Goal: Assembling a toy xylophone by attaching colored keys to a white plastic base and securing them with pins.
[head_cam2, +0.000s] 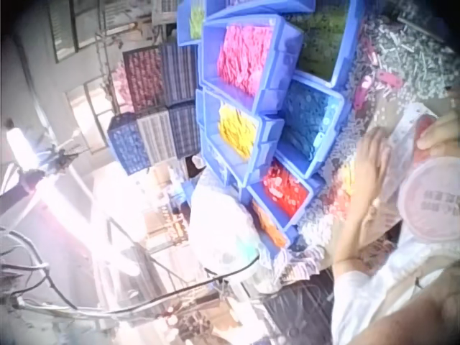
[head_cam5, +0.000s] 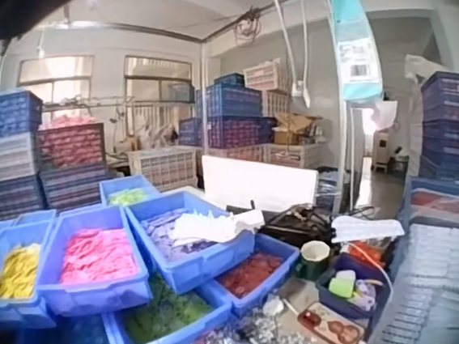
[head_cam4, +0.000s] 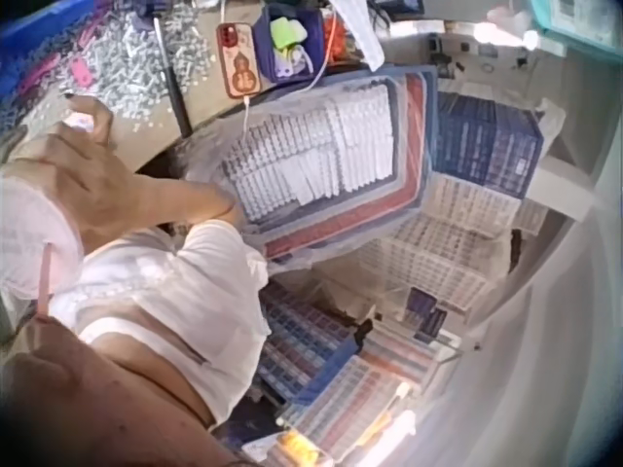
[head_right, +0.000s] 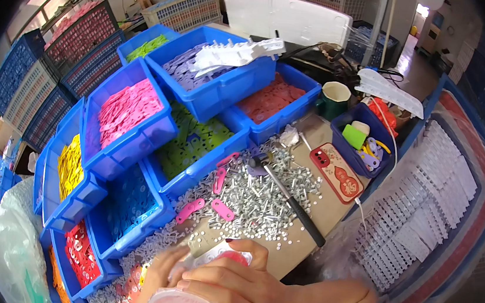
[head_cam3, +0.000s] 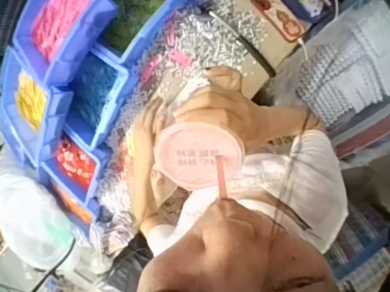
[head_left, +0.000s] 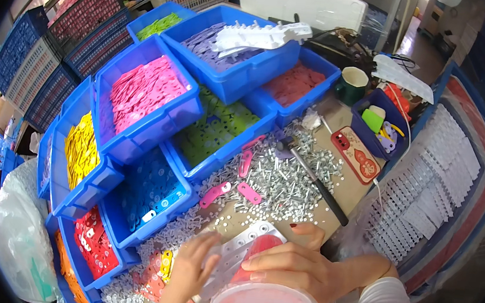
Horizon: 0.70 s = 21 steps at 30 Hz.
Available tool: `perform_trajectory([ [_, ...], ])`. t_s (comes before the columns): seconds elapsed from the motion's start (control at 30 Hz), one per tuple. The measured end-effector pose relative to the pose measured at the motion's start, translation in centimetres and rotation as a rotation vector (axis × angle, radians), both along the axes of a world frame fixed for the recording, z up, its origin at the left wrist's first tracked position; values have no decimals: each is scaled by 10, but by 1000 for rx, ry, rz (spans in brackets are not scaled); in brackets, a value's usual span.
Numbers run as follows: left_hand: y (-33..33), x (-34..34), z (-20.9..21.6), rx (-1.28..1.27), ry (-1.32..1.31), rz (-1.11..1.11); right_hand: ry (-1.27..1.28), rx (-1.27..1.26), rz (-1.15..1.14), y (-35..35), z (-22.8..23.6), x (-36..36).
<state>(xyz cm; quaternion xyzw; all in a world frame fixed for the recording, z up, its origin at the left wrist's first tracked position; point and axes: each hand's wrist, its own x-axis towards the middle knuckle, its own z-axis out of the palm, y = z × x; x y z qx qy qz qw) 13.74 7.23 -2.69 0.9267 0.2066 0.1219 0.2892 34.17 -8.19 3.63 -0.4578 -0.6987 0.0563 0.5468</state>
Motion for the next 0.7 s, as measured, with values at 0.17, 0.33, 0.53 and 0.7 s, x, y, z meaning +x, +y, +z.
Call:
perform_trajectory([
  [0.17, 36, 80, 43, 102, -158, -126, 92, -112, -52, -19, 13, 18],
  [0.33, 56, 203, 34, 32, -232, -307, -42, -317, -243, -47, -12, 42],
  [0.53, 62, 336, -16, 304, -200, -333, 428, -775, -210, -124, -64, 67],
  [0.7, 62, 372, -67, 729, 136, -282, 823, -932, -255, -136, -109, 81],
])
